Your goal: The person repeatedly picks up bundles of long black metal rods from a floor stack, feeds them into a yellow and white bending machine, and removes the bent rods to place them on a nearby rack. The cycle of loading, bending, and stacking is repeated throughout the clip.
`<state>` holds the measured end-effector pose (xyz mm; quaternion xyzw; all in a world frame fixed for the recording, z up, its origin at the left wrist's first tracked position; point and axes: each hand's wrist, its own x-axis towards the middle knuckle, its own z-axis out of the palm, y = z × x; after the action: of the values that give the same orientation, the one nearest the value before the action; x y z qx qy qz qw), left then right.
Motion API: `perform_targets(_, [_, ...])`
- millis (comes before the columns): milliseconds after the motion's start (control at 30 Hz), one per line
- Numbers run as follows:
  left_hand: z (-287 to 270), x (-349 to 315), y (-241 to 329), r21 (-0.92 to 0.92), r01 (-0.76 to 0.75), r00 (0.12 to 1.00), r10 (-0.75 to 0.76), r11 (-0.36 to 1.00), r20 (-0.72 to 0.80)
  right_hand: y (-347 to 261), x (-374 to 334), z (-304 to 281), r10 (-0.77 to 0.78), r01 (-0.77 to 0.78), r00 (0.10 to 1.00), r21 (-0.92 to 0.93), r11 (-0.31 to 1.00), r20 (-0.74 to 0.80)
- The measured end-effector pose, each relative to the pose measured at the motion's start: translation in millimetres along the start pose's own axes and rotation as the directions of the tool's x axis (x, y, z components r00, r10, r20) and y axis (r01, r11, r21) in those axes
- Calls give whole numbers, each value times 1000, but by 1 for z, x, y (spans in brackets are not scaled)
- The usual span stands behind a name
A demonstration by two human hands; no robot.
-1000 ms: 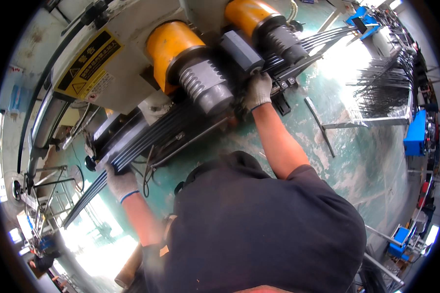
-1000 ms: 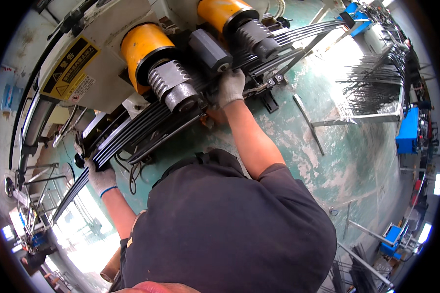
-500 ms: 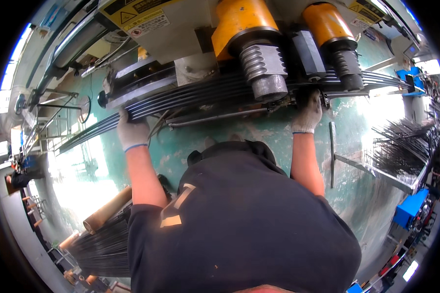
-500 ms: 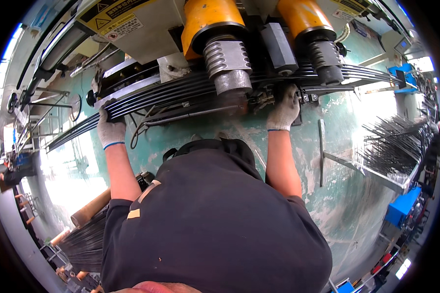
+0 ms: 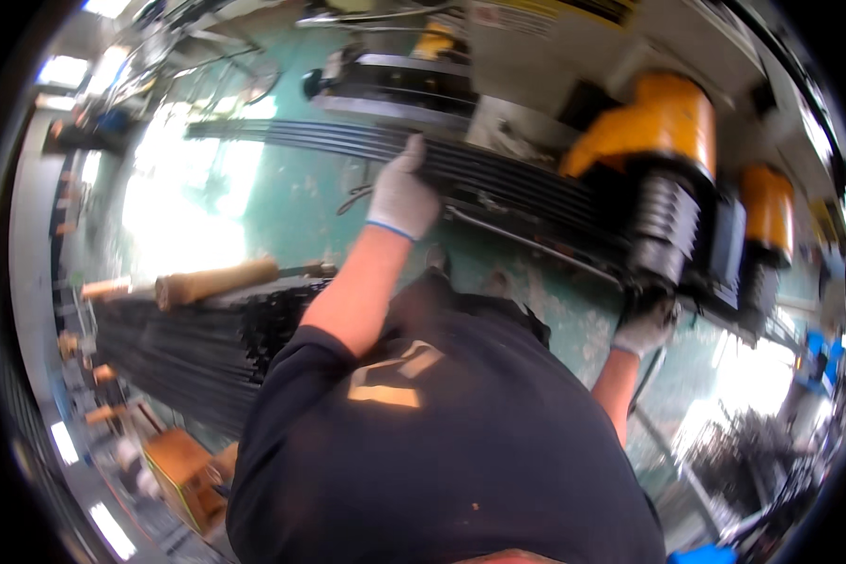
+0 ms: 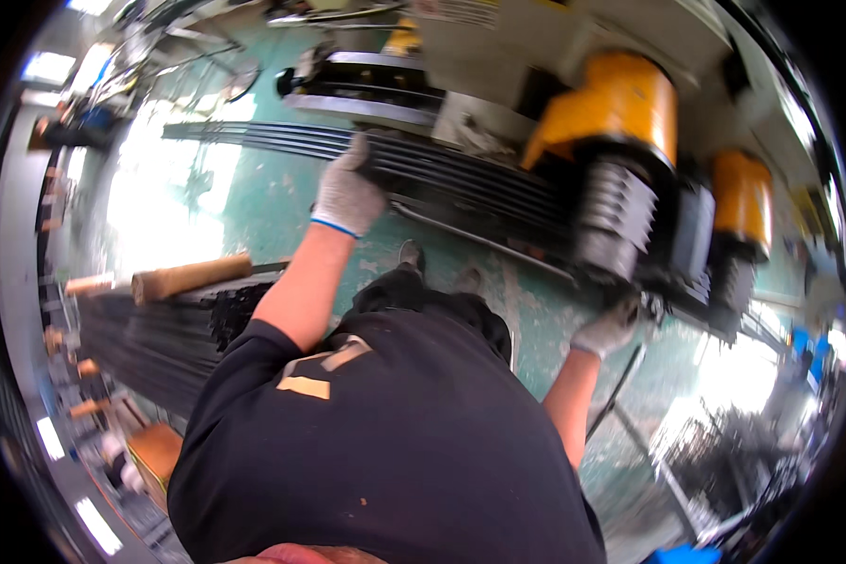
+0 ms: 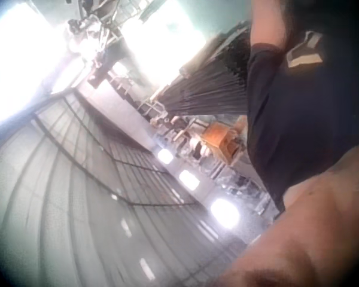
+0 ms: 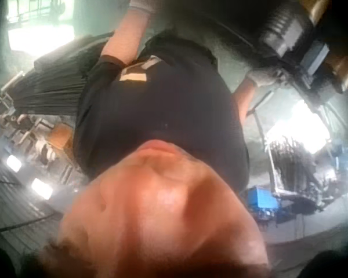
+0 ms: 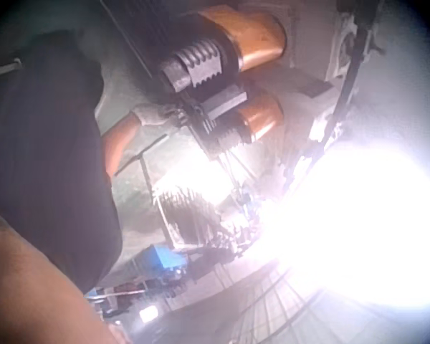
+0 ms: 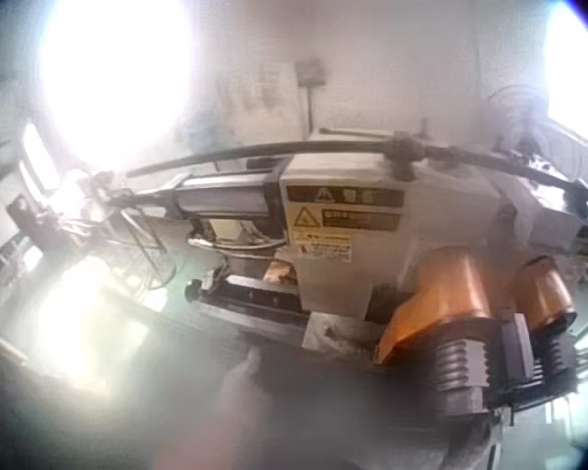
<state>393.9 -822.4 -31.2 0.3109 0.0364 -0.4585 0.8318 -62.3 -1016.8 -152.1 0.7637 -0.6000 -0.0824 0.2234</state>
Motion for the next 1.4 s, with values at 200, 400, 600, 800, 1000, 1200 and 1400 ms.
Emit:
perform_targets(200, [-26, -12, 108, -201, -79, 997, 76, 976, -23, -25, -36, -4, 301, -374, 861, 912, -169, 409])
perform_targets(400, [-137, 22, 272, -174, -396, 872, 310, 902, -379, -104, -71, -47, 256, -561, 643, 672, -484, 722])
perform_targets(600, [-252, 66, 434, 14, -481, 780, 435, 877, -451, -147, -125, 17, 85, -542, 577, 459, -704, 812])
perform_targets(800, [-308, 62, 533, 165, -536, 690, 542, 828, -480, -167, -156, 6, -258, -720, 597, 364, -591, 760])
perform_targets(1000, [-311, 51, 518, 321, -513, 698, 604, 796, -385, -183, -154, -19, -177, -763, 543, 393, -514, 821])
perform_targets(1200, [-314, 54, 533, 274, -510, 684, 578, 815, -446, -200, -148, -31, -123, -759, 575, 471, -450, 809])
perform_targets(1400, [-314, 67, 548, 226, -454, 813, 505, 862, -290, -240, -142, -86, 16, -706, 596, 533, -466, 803])
